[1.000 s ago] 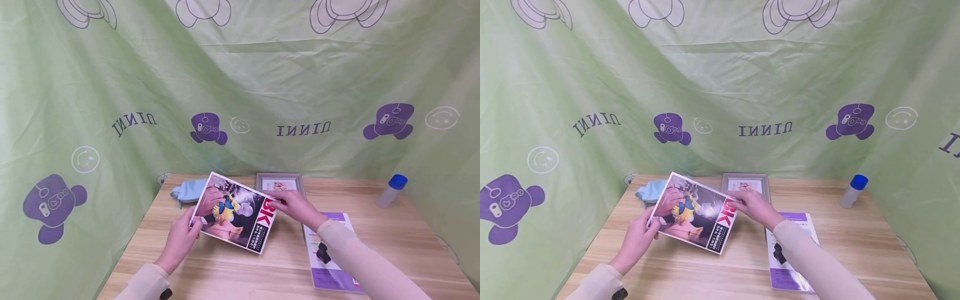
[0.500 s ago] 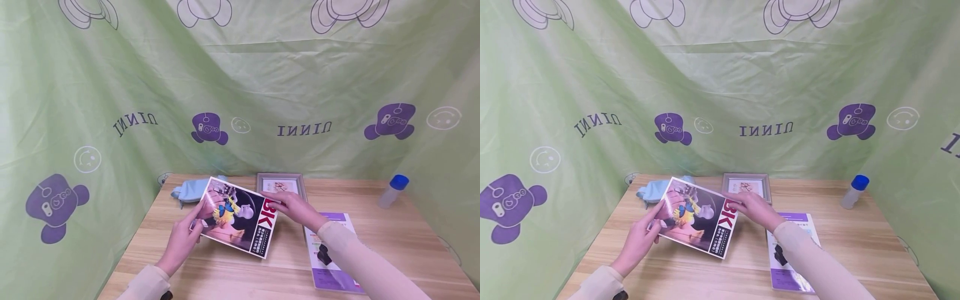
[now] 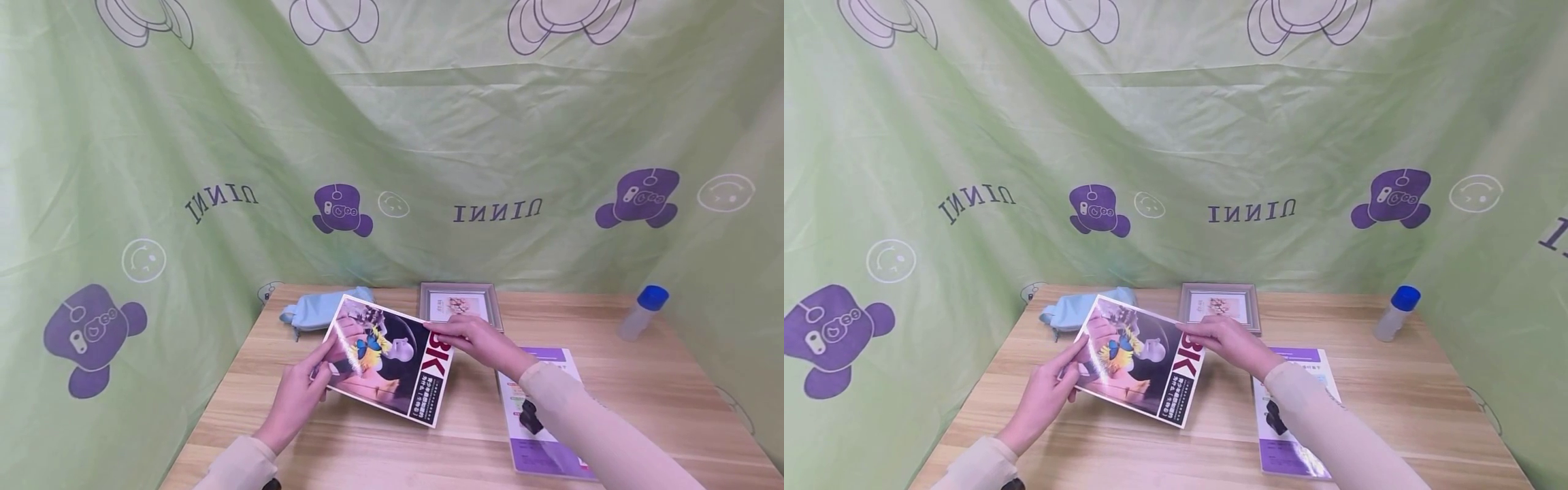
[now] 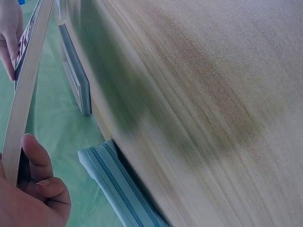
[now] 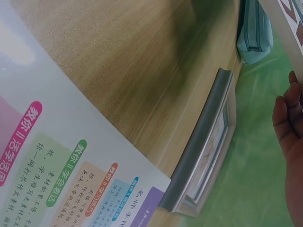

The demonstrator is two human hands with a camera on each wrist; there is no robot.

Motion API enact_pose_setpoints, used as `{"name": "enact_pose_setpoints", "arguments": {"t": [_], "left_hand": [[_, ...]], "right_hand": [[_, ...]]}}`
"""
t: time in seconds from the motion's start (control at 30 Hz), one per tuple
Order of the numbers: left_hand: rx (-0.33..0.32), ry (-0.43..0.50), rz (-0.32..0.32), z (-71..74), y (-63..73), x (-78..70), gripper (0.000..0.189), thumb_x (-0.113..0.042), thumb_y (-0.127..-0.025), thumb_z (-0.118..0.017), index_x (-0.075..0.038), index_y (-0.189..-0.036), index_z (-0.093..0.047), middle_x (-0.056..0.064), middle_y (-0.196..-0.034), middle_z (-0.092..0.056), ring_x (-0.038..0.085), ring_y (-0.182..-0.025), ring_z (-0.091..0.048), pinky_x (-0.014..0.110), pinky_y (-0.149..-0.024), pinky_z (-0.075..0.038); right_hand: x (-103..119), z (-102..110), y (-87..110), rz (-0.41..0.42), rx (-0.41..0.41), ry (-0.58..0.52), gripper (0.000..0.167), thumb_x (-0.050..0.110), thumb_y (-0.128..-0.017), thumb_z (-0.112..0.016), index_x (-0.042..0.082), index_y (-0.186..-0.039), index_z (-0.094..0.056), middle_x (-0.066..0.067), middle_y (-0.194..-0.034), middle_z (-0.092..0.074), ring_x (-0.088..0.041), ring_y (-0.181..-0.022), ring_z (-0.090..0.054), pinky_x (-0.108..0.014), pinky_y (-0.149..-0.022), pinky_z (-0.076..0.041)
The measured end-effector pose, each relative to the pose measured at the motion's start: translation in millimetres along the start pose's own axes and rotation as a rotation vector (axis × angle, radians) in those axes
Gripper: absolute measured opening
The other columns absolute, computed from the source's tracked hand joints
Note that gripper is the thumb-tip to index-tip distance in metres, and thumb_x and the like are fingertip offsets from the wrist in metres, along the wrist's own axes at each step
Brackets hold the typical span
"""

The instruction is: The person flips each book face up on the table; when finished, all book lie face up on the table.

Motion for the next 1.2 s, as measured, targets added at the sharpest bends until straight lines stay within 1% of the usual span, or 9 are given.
{"name": "enact_pose_setpoints", "arguments": {"t": [0.3,0.43,0.6,0.73,0.83,0.93,1.0,1.07,1.2], "left_hand": [[0.024,-0.003,0.048,-5.8,-2.5,6.0,0.056,-0.007,-0.099,-0.058,-0.033,-0.149,-0.059,0.003,-0.081,-0.066,0.016,-0.048,-0.055,0.029,-0.045,-0.047],[0.035,-0.016,0.074,-8.5,-3.5,9.9,0.056,-0.007,-0.098,-0.059,-0.032,-0.149,-0.06,0.007,-0.096,-0.071,0.016,-0.048,-0.055,0.029,-0.045,-0.047],[0.046,-0.044,0.098,-11.1,-4.9,14.9,0.055,-0.009,-0.097,-0.059,-0.029,-0.148,-0.061,0.011,-0.112,-0.07,0.014,-0.054,-0.055,0.029,-0.051,-0.051],[0.058,-0.051,0.098,-12.6,-5.5,17.6,0.054,-0.009,-0.097,-0.06,-0.027,-0.148,-0.062,0.01,-0.112,-0.07,0.012,-0.054,-0.051,0.028,-0.054,-0.051],[0.072,-0.066,0.084,-13.8,-5.7,18.9,0.054,-0.008,-0.096,-0.061,-0.025,-0.147,-0.062,0.006,-0.088,-0.067,0.01,-0.05,-0.045,0.027,-0.052,-0.047],[0.094,-0.092,0.075,-15.8,-5.7,21.6,0.055,-0.008,-0.095,-0.061,-0.024,-0.148,-0.061,0.003,-0.069,-0.054,0.01,-0.049,-0.039,0.029,-0.051,-0.042],[0.106,-0.096,0.074,-17.6,-5.7,24.1,0.056,-0.008,-0.094,-0.062,-0.023,-0.148,-0.061,0.002,-0.071,-0.054,0.01,-0.051,-0.038,0.029,-0.053,-0.042],[0.112,-0.095,0.074,-18.9,-5.5,25.9,0.056,-0.008,-0.094,-0.062,-0.022,-0.148,-0.061,0.003,-0.081,-0.063,0.012,-0.053,-0.039,0.03,-0.056,-0.043],[0.115,-0.097,0.079,-20.4,-5.5,27.8,0.056,-0.008,-0.094,-0.062,-0.022,-0.148,-0.061,0.006,-0.093,-0.067,0.013,-0.055,-0.041,0.031,-0.057,-0.043]], "right_hand": [[-4,-4,2.4,-0.085,0.042,-0.021,0.046,0.035,-0.101,-0.07,0.025,-0.146,-0.064,-0.003,-0.124,-0.073,-0.019,-0.11,-0.068,-0.045,-0.094,-0.055],[-4,-7,3.9,-0.109,0.075,-0.018,0.051,0.037,-0.098,-0.074,0.024,-0.146,-0.064,-0.005,-0.131,-0.071,-0.022,-0.117,-0.068,-0.046,-0.097,-0.054],[-6,-11,5.7,-0.149,0.117,-0.032,0.056,0.044,-0.095,-0.076,0.026,-0.146,-0.063,-0.003,-0.132,-0.07,-0.019,-0.115,-0.068,-0.042,-0.094,-0.055],[-7,-16,6.4,-0.166,0.147,-0.024,0.06,0.047,-0.093,-0.077,0.028,-0.148,-0.062,-0.002,-0.124,-0.073,-0.014,-0.105,-0.067,-0.038,-0.089,-0.055],[-9,-20,7.2,-0.169,0.172,-0.013,0.061,0.046,-0.093,-0.077,0.028,-0.149,-0.061,-0.001,-0.116,-0.074,-0.011,-0.095,-0.065,-0.036,-0.084,-0.054],[-11,-24,8.3,-0.156,0.188,0.002,0.061,0.046,-0.093,-0.077,0.028,-0.149,-0.06,-0.003,-0.121,-0.074,-0.013,-0.1,-0.067,-0.038,-0.087,-0.055],[-10,-26,8.7,-0.145,0.195,0.0,0.062,0.047,-0.094,-0.076,0.027,-0.149,-0.06,-0.004,-0.129,-0.072,-0.017,-0.109,-0.068,-0.041,-0.093,-0.055],[-10,-27,9.1,-0.144,0.198,-0.008,0.061,0.048,-0.093,-0.076,0.026,-0.149,-0.061,-0.003,-0.135,-0.069,-0.018,-0.116,-0.067,-0.042,-0.097,-0.054],[-10,-28,9.0,-0.147,0.209,-0.019,0.06,0.044,-0.093,-0.077,0.024,-0.148,-0.062,-0.003,-0.135,-0.069,-0.012,-0.11,-0.066,-0.04,-0.095,-0.054]]}}
Point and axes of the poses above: each hand's wrist, its own y-axis away from the middle knuckle, its own z-axis out of the back of the hand, x = y × z, the point moved 6 cm from there along -y, towards the middle knuckle
